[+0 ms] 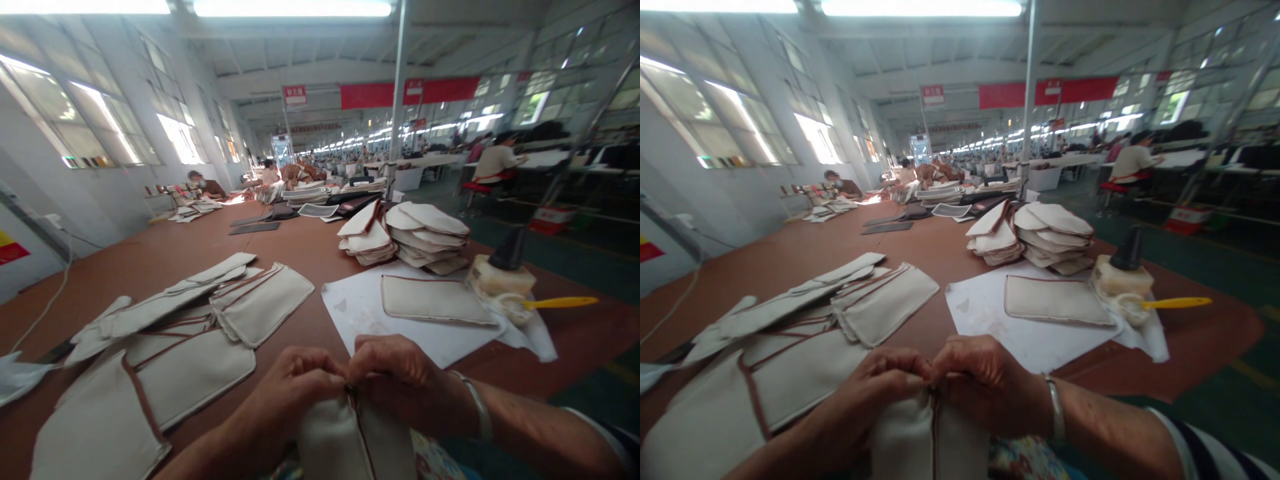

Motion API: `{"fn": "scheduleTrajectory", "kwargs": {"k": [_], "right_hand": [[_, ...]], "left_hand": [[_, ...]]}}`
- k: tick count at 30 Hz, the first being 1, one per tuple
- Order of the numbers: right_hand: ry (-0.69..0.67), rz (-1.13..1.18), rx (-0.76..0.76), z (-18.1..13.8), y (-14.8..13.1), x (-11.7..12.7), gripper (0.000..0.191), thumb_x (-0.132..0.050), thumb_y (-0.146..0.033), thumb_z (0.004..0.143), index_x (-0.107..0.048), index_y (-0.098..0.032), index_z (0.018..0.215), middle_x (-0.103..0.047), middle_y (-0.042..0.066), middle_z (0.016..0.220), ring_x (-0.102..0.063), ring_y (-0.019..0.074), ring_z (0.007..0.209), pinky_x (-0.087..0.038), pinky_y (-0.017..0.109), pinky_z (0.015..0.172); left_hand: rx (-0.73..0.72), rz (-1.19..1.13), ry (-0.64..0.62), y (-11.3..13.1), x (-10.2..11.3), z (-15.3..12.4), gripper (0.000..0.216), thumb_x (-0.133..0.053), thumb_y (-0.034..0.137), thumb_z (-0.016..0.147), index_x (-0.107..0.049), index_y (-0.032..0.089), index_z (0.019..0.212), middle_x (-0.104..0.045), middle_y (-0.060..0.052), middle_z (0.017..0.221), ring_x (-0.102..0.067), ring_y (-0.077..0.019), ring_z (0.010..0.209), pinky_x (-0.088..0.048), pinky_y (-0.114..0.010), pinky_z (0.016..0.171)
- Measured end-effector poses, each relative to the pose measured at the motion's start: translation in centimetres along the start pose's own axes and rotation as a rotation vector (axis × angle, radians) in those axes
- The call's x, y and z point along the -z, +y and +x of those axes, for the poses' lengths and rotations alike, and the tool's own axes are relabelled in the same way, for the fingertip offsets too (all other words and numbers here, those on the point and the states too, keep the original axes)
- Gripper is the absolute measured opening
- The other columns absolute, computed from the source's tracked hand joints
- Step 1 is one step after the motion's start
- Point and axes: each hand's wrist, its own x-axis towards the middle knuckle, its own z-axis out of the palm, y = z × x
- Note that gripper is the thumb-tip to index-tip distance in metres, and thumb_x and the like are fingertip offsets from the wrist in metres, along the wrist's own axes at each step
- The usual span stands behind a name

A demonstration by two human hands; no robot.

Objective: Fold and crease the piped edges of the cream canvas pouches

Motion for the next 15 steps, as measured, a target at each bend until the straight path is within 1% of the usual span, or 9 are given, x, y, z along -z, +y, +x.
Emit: {"fn": "scheduleTrajectory", "kwargs": {"k": [1, 3, 6, 7, 8, 9, 11, 13, 15], "right_hand": [[-0.008, -0.044, 0.045, -0.1, 0.0, 0.1, 0.014, -0.049, -0.015, 0.091, -0.063, -0.016, 0.091, -0.056, 0.002, 0.078, -0.051, 0.0104, 0.066, -0.040, 0.021, 0.061], [-0.043, -0.149, 0.103, -0.2, 0.0, 0.2, 0.016, -0.047, -0.015, 0.091, -0.063, -0.016, 0.093, -0.054, 0.004, 0.079, -0.051, 0.0118, 0.067, -0.040, 0.022, 0.061], [-0.054, -0.292, 0.225, -0.7, 0.3, 0.1, 0.015, -0.046, -0.012, 0.088, -0.059, -0.017, 0.093, -0.052, 0.004, 0.078, -0.047, 0.0129, 0.065, -0.037, 0.024, 0.057], [-0.037, -0.299, 0.264, -1.0, 0.3, 0.0, 0.015, -0.047, -0.011, 0.088, -0.058, -0.017, 0.095, -0.051, 0.003, 0.077, -0.046, 0.0130, 0.064, -0.036, 0.024, 0.057], [-0.019, -0.278, 0.268, -1.2, 0.2, 0.0, 0.013, -0.048, -0.013, 0.088, -0.057, -0.017, 0.096, -0.051, 0.003, 0.077, -0.046, 0.0130, 0.065, -0.036, 0.024, 0.057], [-0.004, -0.221, 0.224, -1.5, 0.1, -0.1, 0.011, -0.049, -0.015, 0.089, -0.056, -0.017, 0.097, -0.051, 0.002, 0.077, -0.046, 0.0129, 0.065, -0.036, 0.024, 0.057], [0.021, -0.031, 0.009, -1.7, -0.3, 0.1, 0.013, -0.048, -0.027, 0.095, -0.054, -0.017, 0.101, -0.052, 0.002, 0.079, -0.046, 0.0125, 0.067, -0.037, 0.023, 0.058], [0.045, 0.153, -0.226, -1.6, -0.9, 0.3, 0.027, -0.041, -0.039, 0.101, -0.055, -0.015, 0.103, -0.052, 0.001, 0.080, -0.046, 0.0118, 0.068, -0.038, 0.022, 0.059], [0.009, 0.255, -0.350, -1.1, -1.2, 0.8, 0.040, -0.037, -0.046, 0.103, -0.059, -0.013, 0.098, -0.054, 0.002, 0.080, -0.047, 0.0117, 0.070, -0.039, 0.022, 0.063]], "left_hand": [[0.022, -0.067, -0.002, 0.0, -0.1, 0.0, 0.019, -0.068, 0.031, 0.072, -0.066, 0.013, 0.072, -0.059, -0.001, 0.062, -0.046, -0.0100, 0.052, -0.032, -0.020, 0.048], [0.043, -0.109, -0.003, -0.2, -0.2, 0.1, 0.026, -0.072, 0.037, 0.072, -0.064, 0.013, 0.070, -0.058, 0.000, 0.060, -0.046, -0.0097, 0.051, -0.032, -0.020, 0.048], [0.048, -0.068, -0.039, -0.8, 0.1, 0.2, 0.031, -0.078, 0.039, 0.070, -0.063, 0.012, 0.073, -0.057, 0.000, 0.061, -0.043, -0.0086, 0.051, -0.030, -0.020, 0.049], [0.028, -0.034, -0.055, -1.0, 0.2, 0.2, 0.032, -0.078, 0.040, 0.071, -0.063, 0.012, 0.075, -0.057, 0.000, 0.063, -0.043, -0.0084, 0.053, -0.030, -0.020, 0.050], [-0.002, 0.013, -0.072, -1.0, 0.4, 0.1, 0.032, -0.077, 0.041, 0.074, -0.063, 0.012, 0.076, -0.057, 0.000, 0.065, -0.042, -0.0084, 0.054, -0.030, -0.020, 0.051], [-0.035, 0.066, -0.094, -1.0, 0.5, 0.0, 0.032, -0.075, 0.041, 0.077, -0.063, 0.012, 0.077, -0.057, 0.000, 0.066, -0.042, -0.0084, 0.056, -0.031, -0.020, 0.052], [-0.115, 0.181, -0.135, -0.6, 0.7, -0.4, 0.029, -0.069, 0.040, 0.083, -0.063, 0.012, 0.079, -0.056, 0.000, 0.070, -0.042, -0.0085, 0.059, -0.033, -0.020, 0.054], [-0.204, 0.305, -0.163, 0.1, 0.7, -0.8, 0.028, -0.062, 0.038, 0.089, -0.062, 0.013, 0.078, -0.055, 0.001, 0.071, -0.043, -0.0088, 0.061, -0.034, -0.020, 0.056], [-0.305, 0.426, -0.172, 0.9, 0.5, -1.1, 0.028, -0.058, 0.035, 0.092, -0.058, 0.014, 0.074, -0.054, 0.002, 0.071, -0.043, -0.0094, 0.063, -0.035, -0.019, 0.058]]}}
